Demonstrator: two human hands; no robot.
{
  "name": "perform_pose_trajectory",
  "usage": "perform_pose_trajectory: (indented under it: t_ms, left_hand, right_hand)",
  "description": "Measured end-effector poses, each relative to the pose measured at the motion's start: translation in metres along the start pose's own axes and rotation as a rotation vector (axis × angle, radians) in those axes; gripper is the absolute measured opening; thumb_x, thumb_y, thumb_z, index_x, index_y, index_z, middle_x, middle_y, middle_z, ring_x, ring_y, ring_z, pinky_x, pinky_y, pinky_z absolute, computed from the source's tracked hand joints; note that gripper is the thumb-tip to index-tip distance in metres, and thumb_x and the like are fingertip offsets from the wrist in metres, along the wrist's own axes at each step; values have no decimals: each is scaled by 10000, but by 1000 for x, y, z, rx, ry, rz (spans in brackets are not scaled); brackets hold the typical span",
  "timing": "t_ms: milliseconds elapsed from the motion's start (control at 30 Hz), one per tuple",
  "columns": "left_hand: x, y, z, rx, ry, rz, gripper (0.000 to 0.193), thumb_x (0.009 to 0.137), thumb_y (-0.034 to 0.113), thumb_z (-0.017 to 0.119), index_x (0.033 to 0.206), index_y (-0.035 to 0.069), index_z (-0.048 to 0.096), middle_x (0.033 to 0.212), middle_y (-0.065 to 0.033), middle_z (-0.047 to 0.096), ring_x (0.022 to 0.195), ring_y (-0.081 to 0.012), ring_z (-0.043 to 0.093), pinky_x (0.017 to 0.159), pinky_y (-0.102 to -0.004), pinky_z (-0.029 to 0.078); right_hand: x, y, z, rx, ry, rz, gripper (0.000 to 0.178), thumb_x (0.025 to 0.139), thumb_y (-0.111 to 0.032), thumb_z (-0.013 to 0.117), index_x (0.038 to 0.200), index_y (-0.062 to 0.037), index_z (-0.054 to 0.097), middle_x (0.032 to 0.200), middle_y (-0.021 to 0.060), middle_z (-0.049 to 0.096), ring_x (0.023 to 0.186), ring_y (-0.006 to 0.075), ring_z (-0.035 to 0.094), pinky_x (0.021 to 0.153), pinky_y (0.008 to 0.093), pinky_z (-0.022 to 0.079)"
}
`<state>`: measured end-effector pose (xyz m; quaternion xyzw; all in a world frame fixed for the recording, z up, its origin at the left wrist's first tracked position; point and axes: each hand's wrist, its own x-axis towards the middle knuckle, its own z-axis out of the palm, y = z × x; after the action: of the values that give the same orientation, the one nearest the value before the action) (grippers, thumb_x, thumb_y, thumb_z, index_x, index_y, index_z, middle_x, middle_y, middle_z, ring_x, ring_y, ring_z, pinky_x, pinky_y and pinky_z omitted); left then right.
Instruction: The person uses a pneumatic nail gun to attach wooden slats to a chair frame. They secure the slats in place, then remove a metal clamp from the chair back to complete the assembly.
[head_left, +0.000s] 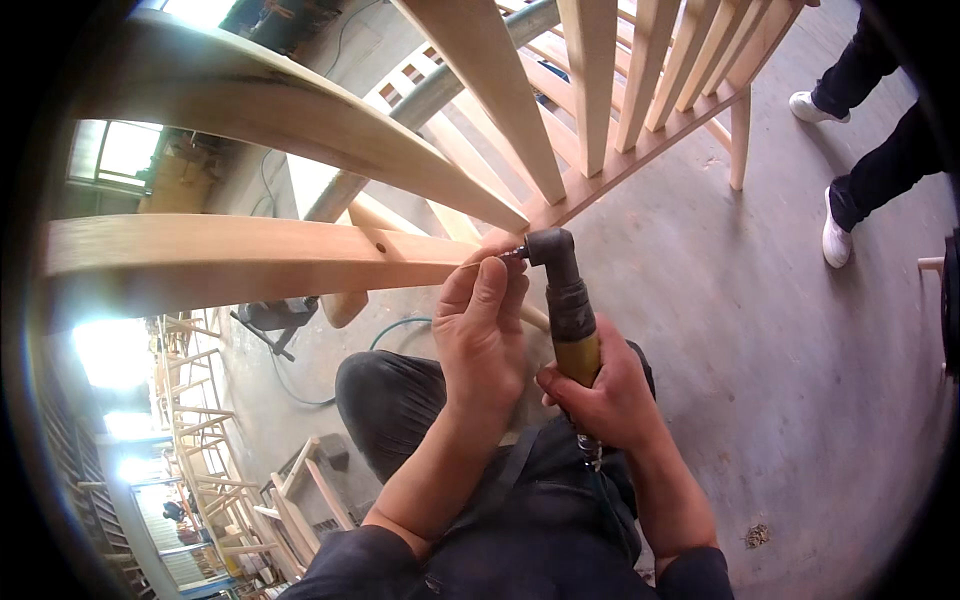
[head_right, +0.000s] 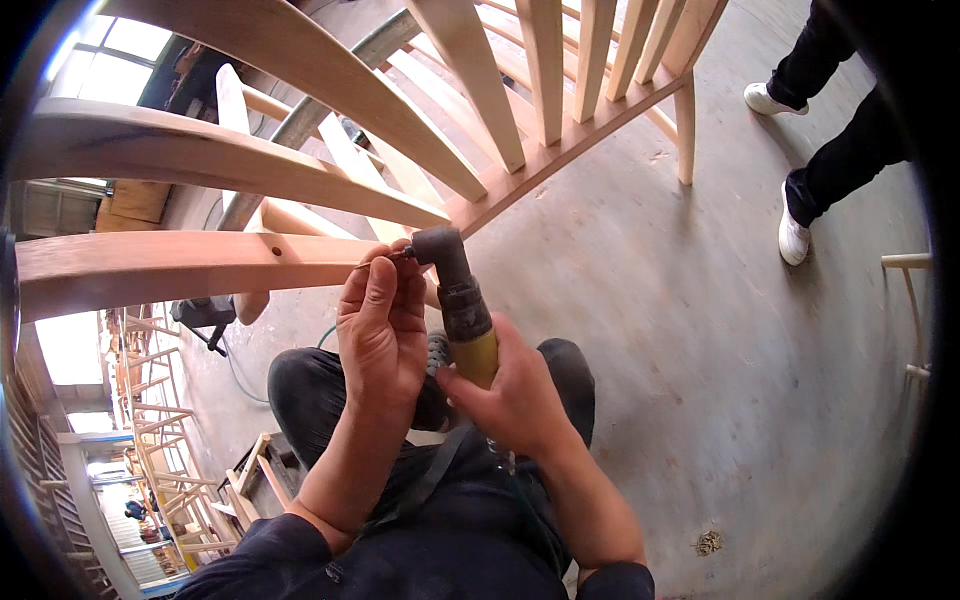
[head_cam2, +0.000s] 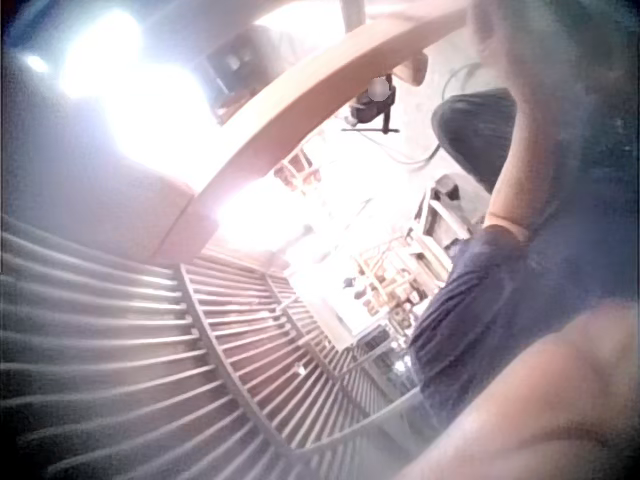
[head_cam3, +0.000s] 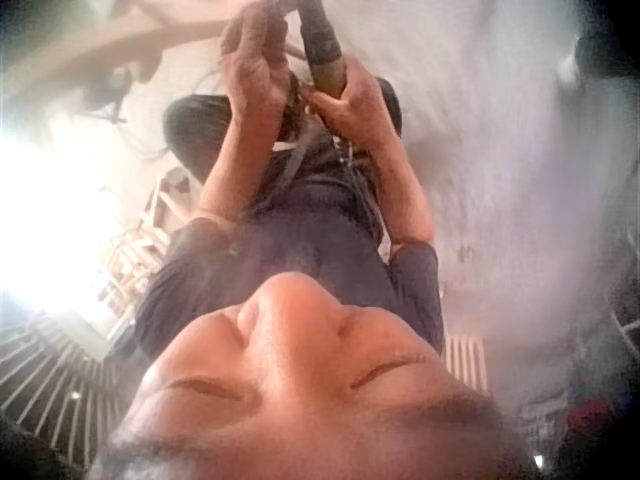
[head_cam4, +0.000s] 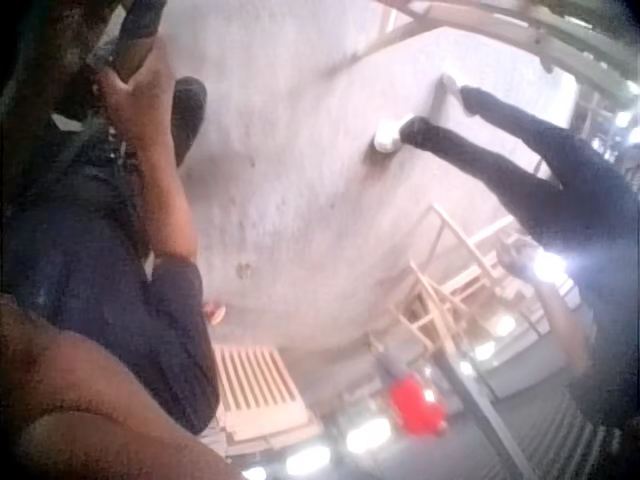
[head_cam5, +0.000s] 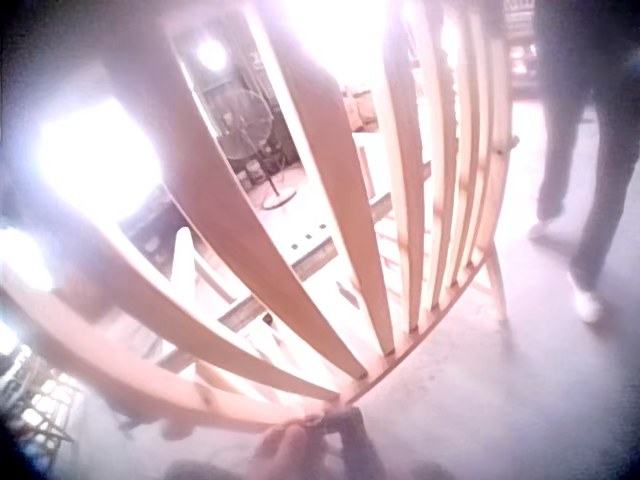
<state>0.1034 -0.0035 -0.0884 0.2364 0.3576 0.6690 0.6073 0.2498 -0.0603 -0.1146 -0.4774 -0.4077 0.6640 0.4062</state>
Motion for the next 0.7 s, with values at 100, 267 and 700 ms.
perform_pose_trajectory:
  t_ms: [100,267,700]
  left_hand:
    - [4,11,14,-42,13,29,231,1015,170,660,1204,40,684,1155,-85,722,1065,-176,688,988,-306,550]
    - [4,31,28,-106,13,-12,353,1025,313,648,1281,70,642,1278,-49,652,1233,-194,564,1123,-383,412]
    - [0,52,16,-61,-13,-130,549,975,488,667,1325,68,618,1341,-58,640,1283,-234,505,1122,-431,375]
  right_hand:
    - [8,-21,4,-46,-9,-61,533,835,-219,795,1259,-33,531,988,192,693,929,313,713,838,403,546]
    - [11,-43,14,-79,-2,-198,494,834,-153,787,1237,-21,534,969,136,673,907,213,658,786,364,543]
    - [15,-56,27,-305,-18,-212,511,818,-174,816,1219,-11,544,939,191,701,886,273,718,796,392,557]
